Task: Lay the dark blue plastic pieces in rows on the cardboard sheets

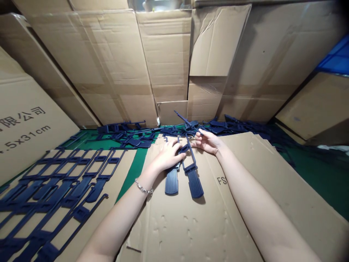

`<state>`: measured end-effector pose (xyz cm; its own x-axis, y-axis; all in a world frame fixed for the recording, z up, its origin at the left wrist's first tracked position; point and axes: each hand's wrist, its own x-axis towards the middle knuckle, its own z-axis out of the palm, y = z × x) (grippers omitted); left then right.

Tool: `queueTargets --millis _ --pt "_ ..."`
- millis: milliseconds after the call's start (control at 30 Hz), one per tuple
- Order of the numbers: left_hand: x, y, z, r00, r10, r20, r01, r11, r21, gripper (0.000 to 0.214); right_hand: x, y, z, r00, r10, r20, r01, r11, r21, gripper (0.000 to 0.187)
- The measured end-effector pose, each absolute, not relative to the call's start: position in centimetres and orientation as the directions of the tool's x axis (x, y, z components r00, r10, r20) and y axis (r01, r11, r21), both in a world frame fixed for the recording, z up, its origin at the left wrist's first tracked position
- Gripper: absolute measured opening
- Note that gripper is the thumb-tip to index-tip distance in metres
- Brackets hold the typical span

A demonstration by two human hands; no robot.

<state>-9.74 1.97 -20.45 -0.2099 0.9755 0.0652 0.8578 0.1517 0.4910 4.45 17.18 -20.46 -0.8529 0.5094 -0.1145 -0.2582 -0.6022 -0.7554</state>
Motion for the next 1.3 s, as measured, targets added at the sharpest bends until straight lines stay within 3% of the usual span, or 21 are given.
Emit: queueTargets --millis 333,533,667,833,1033,1300 --pt "-9.9 1.8 -20.5 -0.201 0.977 0.073 0.866 0.142 0.48 0.036 3.8 16.7 -20.1 -0.754 0.649 -0.107 -0.342 -0.526 -0.779 0.016" --pt "-9.9 1.6 -20.3 -0.195 0.979 0.052 0.886 0.153 0.437 0.062 3.7 16.6 -20.1 -0.744 0.664 -0.075 -0.373 -0.505 -0.778 0.013" --pt "-9.2 1.2 -20.0 -0.216 0.976 0.031 0.899 0.187 0.395 0.066 3.8 16.7 -20.0 -0.71 0.698 -0.089 -0.398 -0.503 -0.768 0.012" --pt "-8.1 0.7 -19.7 -0.307 0.95 0.046 0.91 0.279 0.307 0.066 3.8 16.8 -20.0 -0.715 0.691 -0.104 -0.385 -0.513 -0.767 0.014" --pt "-7.7 0.5 -19.6 -0.382 0.923 0.039 0.904 0.365 0.222 0.08 3.9 17.0 -19.9 -0.727 0.676 -0.118 -0.382 -0.541 -0.75 0.015" --pt "-7.7 0.4 -19.6 -0.435 0.9 0.037 0.878 0.415 0.241 0.088 3.7 17.1 -20.0 -0.732 0.67 -0.122 -0.375 -0.546 -0.749 0.014"
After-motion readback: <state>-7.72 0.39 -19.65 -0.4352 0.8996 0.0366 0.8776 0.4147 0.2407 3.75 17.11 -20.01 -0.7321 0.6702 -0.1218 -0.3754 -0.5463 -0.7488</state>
